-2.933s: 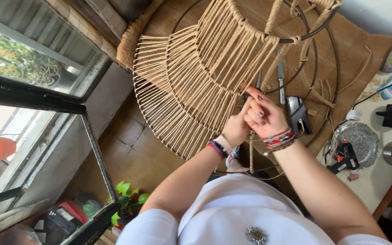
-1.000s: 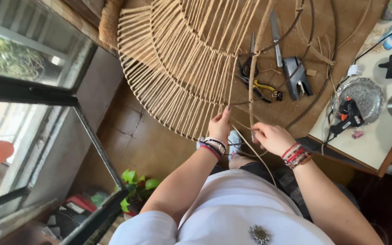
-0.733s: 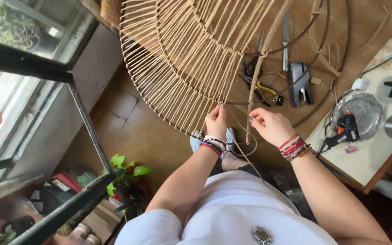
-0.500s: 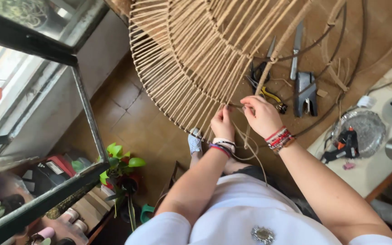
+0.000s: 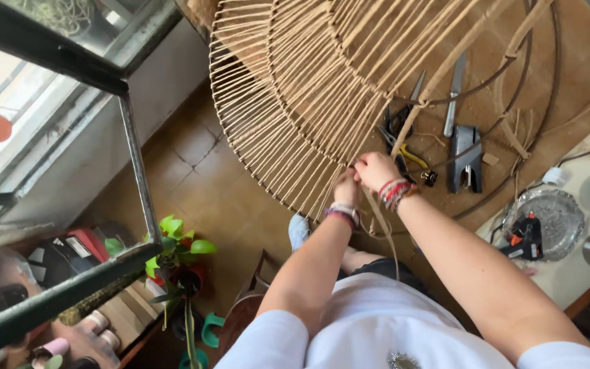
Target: Assembling a wicker lampshade by tying vertical ribs to a frame and trimming the excess.
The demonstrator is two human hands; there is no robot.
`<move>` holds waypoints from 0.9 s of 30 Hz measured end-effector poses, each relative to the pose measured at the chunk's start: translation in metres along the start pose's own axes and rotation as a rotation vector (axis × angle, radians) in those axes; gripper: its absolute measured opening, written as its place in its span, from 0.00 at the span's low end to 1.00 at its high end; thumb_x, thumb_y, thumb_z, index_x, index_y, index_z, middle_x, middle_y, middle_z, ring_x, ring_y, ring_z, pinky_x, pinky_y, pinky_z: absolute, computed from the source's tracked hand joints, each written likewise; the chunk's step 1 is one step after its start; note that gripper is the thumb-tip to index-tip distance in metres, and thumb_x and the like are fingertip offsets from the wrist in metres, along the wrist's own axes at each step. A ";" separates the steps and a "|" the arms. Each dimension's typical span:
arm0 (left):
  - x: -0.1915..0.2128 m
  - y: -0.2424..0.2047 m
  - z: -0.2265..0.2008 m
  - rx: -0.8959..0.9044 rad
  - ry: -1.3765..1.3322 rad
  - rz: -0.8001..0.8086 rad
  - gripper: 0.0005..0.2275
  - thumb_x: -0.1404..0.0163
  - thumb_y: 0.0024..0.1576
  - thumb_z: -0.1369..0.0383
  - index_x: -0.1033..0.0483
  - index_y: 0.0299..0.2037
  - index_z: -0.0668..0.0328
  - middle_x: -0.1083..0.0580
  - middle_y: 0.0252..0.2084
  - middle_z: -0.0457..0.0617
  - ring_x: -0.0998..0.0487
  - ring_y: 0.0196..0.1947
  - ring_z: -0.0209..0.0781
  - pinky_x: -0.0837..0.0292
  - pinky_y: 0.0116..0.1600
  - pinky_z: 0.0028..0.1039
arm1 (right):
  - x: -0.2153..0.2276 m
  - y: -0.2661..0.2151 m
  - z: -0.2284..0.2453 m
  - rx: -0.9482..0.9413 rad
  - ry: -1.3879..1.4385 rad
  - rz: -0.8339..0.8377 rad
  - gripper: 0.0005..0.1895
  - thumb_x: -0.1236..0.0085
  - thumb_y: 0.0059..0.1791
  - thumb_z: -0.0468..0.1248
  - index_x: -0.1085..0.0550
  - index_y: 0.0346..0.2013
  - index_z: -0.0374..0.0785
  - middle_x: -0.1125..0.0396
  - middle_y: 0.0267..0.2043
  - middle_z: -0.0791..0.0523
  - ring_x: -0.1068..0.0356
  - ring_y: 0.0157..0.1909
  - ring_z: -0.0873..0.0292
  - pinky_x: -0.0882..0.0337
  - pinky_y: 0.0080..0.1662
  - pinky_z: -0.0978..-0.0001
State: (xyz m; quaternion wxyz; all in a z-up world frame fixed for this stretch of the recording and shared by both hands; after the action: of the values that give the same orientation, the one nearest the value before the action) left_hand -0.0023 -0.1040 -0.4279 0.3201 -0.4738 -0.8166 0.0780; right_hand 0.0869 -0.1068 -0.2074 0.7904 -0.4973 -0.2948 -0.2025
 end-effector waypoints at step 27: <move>0.138 -0.116 -0.082 0.204 -0.888 0.108 0.08 0.51 0.65 0.63 0.17 0.46 0.49 0.37 0.19 0.44 0.37 0.07 0.32 0.47 0.10 0.19 | 0.067 -0.293 0.002 0.336 1.107 -0.577 0.14 0.65 0.62 0.35 0.30 0.44 0.32 0.34 0.22 0.50 0.28 0.27 0.57 0.34 0.24 0.77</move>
State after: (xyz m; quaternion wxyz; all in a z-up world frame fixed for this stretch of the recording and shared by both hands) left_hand -0.0853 -0.0675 -0.2521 -0.0204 -0.4025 -0.8371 0.3699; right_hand -0.0438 -0.2314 0.0333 0.8063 -0.0898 0.0068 -0.5846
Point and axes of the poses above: each hand's wrist, its own y-axis towards the middle knuckle, its own x-axis out of the back of the hand, z = x × y, the point moved 7 cm from there along y, towards the middle knuckle
